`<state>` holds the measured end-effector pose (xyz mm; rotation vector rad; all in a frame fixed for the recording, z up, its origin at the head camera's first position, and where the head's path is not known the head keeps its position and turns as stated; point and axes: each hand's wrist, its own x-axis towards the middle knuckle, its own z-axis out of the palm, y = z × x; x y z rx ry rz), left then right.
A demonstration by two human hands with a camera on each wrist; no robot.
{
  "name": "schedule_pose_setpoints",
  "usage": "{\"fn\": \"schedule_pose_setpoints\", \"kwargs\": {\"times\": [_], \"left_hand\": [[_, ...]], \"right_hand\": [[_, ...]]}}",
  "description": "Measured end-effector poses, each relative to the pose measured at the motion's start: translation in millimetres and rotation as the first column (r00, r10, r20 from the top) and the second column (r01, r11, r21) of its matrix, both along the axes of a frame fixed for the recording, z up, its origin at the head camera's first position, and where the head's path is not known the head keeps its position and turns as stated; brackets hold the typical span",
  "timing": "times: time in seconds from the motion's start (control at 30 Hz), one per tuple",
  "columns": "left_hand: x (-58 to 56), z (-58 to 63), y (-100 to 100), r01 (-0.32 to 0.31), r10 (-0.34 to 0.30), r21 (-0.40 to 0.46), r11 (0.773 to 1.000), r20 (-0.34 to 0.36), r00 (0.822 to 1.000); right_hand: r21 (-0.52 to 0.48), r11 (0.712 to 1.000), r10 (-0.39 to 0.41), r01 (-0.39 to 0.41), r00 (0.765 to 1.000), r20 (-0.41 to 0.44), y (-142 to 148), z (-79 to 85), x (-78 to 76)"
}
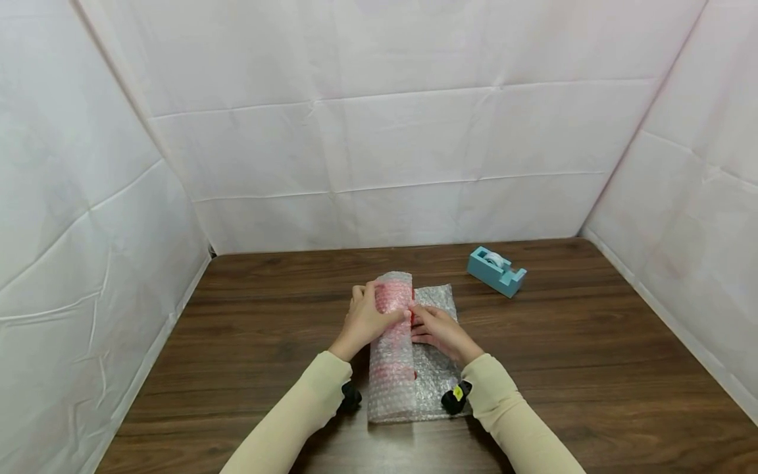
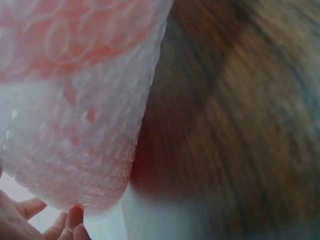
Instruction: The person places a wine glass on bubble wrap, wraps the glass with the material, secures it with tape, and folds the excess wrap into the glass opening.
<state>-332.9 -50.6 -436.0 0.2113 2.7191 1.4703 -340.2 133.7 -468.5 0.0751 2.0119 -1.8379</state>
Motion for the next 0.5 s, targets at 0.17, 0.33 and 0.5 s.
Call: {"fn": "schedule_pose_setpoints", "kwargs": {"times": [0.17, 0.33, 0.5], "left_hand": [[0.6, 0.4, 0.7, 0.005, -0.005, -0.003, 1.000, -0.006, 1.000], [1.4, 1.0, 0.5, 0.014, -0.014, -0.019, 1.000, -0.014, 1.000], [1.8, 2.1, 0.0, 0.024, -0.025, -0.028, 0.999, -0.034, 0.999]], "right_hand": [[0.017, 1.000, 0.009, -0.009, 1.000, -0.010, 0.5, 1.2, -0.2], [0.022, 1.000, 0.010, -0.009, 1.000, -0.023, 1.0, 2.4, 0.3], [0.024, 1.000, 0.010, -0.009, 1.000, -0.028, 1.6, 2.3, 0.7]]}}
